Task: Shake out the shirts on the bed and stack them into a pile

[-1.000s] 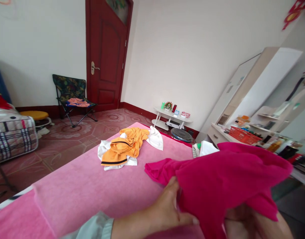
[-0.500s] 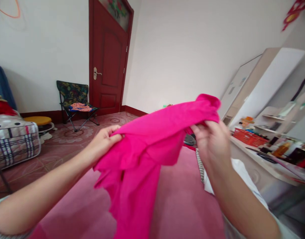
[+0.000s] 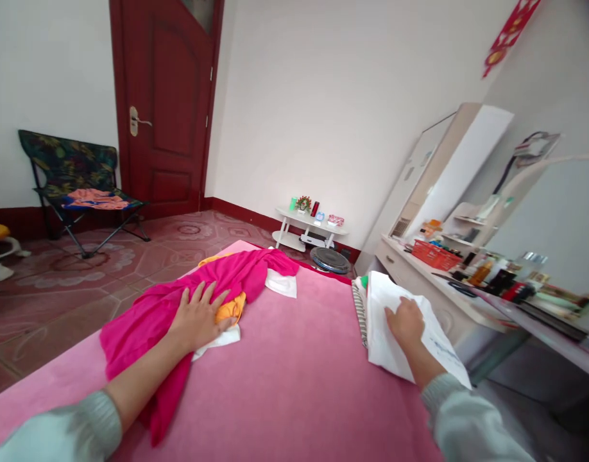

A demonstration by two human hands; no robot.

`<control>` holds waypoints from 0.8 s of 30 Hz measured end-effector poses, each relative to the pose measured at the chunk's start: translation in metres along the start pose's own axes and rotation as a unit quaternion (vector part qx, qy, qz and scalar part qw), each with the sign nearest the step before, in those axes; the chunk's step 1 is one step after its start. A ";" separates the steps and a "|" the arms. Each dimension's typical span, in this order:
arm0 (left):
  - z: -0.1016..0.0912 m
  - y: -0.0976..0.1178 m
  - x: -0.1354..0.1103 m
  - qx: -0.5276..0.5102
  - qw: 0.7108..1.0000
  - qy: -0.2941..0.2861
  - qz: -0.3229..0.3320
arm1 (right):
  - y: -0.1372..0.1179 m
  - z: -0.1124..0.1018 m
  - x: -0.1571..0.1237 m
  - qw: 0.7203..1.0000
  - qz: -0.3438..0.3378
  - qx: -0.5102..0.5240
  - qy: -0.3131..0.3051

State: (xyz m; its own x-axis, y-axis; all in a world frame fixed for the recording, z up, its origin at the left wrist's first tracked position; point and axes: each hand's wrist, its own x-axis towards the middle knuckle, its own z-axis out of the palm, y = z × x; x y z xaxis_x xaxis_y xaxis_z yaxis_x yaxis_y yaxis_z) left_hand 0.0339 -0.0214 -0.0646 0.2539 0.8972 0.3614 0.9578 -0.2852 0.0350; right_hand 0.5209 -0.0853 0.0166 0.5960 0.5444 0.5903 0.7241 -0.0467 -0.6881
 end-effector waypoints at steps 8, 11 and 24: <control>0.010 -0.009 0.007 -0.008 1.000 0.023 0.001 | 0.084 -0.061 0.015 0.977 0.113 -0.174 -0.058; 0.016 -0.012 0.007 0.001 1.000 0.028 0.010 | 0.088 -0.063 0.020 0.965 0.132 -0.206 -0.096; -0.010 -0.014 0.001 -0.174 0.978 0.112 0.018 | -0.161 -0.048 -0.166 0.918 -0.285 0.055 -0.271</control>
State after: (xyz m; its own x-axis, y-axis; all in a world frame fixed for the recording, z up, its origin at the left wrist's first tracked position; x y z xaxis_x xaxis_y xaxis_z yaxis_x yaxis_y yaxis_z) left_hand 0.0189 -0.0202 -0.0556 0.2140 0.7987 0.5625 0.8350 -0.4484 0.3190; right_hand 0.3223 -0.2085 0.0499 -0.1506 0.7923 0.5912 0.8079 0.4433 -0.3884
